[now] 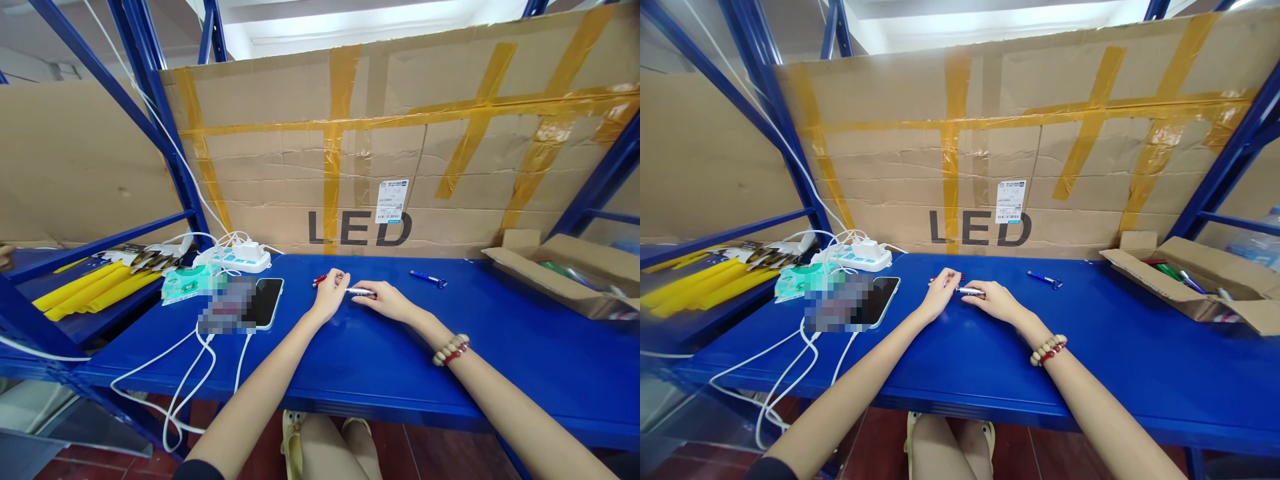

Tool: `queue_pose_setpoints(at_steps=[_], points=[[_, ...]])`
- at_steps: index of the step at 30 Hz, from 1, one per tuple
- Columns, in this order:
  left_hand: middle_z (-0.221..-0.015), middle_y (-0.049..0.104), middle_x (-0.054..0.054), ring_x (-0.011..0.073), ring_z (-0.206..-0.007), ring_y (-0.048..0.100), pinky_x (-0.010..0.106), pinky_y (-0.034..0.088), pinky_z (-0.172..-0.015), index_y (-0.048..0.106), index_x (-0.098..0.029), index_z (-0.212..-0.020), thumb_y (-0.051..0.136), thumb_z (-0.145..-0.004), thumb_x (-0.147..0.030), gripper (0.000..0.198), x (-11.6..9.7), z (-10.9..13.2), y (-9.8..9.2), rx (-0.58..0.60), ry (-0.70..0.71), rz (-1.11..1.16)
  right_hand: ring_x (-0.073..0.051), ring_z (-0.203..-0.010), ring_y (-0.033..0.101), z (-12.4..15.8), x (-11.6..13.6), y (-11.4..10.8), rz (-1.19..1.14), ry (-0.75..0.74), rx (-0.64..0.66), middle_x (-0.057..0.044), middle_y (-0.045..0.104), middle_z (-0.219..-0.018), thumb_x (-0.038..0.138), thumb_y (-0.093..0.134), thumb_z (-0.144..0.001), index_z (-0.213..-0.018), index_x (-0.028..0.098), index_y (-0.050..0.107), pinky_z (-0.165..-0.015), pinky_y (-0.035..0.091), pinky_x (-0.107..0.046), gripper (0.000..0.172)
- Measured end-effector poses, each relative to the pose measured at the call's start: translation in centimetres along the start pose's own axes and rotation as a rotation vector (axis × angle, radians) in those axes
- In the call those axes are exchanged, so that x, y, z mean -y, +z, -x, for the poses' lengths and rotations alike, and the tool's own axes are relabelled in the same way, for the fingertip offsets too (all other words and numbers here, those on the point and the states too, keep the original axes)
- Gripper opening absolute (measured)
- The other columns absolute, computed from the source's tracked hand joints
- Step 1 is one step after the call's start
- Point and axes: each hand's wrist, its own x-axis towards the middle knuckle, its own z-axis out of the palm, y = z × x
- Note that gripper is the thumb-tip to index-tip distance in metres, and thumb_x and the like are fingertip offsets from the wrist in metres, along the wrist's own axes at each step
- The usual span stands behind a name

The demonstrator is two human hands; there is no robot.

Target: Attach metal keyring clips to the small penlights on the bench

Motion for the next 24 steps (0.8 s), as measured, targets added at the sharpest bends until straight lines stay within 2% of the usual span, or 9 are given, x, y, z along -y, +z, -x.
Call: queue_pose_setpoints(at_steps=[3,5,8,11,16,20,24], points=[[-0.078,0.06,0.0,0.0128,-0.074,0.054,0.024,0.042,-0.072,0.056,-0.019,-0.083,0.052,-0.079,-0.032,0.013,0.1,0.1,0.0,0.068,0.076,-0.051,-0.015,-0.066,0.054,-0.1,-0.4,0.3,-0.062,-0.049,-0.022,-0.002,0.064,-0.081,0.037,0.052,-0.082,-0.101,0.02,0.059,-0.061,0.04,-0.025,0.027],[-0.079,0.061,0.001,0.0129,-0.075,0.055,0.024,0.042,-0.071,0.057,-0.019,-0.082,0.055,-0.077,-0.029,0.011,0.0,0.0,-0.1,0.074,0.104,-0.037,-0.015,-0.066,0.053,-0.2,-0.5,0.5,-0.099,-0.077,-0.034,-0.003,0.064,-0.083,0.034,0.05,-0.083,-0.104,0.019,0.057,-0.062,0.041,-0.026,0.027],[-0.072,0.061,0.0,0.013,-0.069,0.055,0.024,0.042,-0.067,0.059,-0.018,-0.081,0.053,-0.077,-0.029,0.013,-0.1,-0.2,-0.3,0.037,0.099,0.003,-0.014,-0.065,0.052,-0.2,-0.3,0.4,-0.137,-0.09,-0.067,-0.004,0.063,-0.087,0.035,0.051,-0.082,-0.112,0.019,0.054,-0.061,0.042,-0.026,0.034],[-0.066,0.06,0.0,0.0126,-0.064,0.053,0.024,0.04,-0.065,0.063,-0.018,-0.079,0.048,-0.08,-0.029,0.019,-0.1,-0.4,-0.7,-0.048,0.092,-0.007,-0.014,-0.065,0.052,-0.3,-0.1,0.2,-0.15,-0.067,-0.121,-0.005,0.063,-0.089,0.039,0.054,-0.08,-0.115,0.019,0.053,-0.061,0.044,-0.027,0.041],[-0.062,0.06,0.0,0.0131,-0.062,0.053,0.023,0.039,-0.061,0.065,-0.017,-0.074,0.046,-0.082,-0.038,0.029,0.0,-0.6,-1.3,-0.186,0.046,0.004,-0.013,-0.06,0.056,-0.3,0.0,-0.3,-0.229,0.009,-0.128,-0.005,0.066,-0.083,0.04,0.047,-0.083,-0.107,0.017,0.06,-0.06,0.047,-0.028,0.036],[-0.06,0.057,0.0,0.0125,-0.058,0.052,0.023,0.038,-0.058,0.065,-0.017,-0.074,0.046,-0.082,-0.042,0.032,0.2,-0.8,-1.5,-0.212,-0.016,0.023,-0.013,-0.052,0.055,-0.3,0.1,-0.5,-0.293,0.093,-0.14,-0.004,0.065,-0.07,0.044,0.042,-0.084,-0.095,0.015,0.066,-0.053,0.046,-0.026,0.039],[-0.057,0.055,-0.001,0.0112,-0.055,0.05,0.023,0.037,-0.058,0.063,-0.016,-0.073,0.046,-0.082,-0.041,0.032,0.3,-0.8,-1.7,-0.224,-0.046,0.034,-0.012,-0.05,0.054,-0.3,0.1,-0.5,-0.33,0.127,-0.168,-0.004,0.064,-0.07,0.048,0.044,-0.082,-0.094,0.014,0.067,-0.05,0.045,-0.025,0.042]])
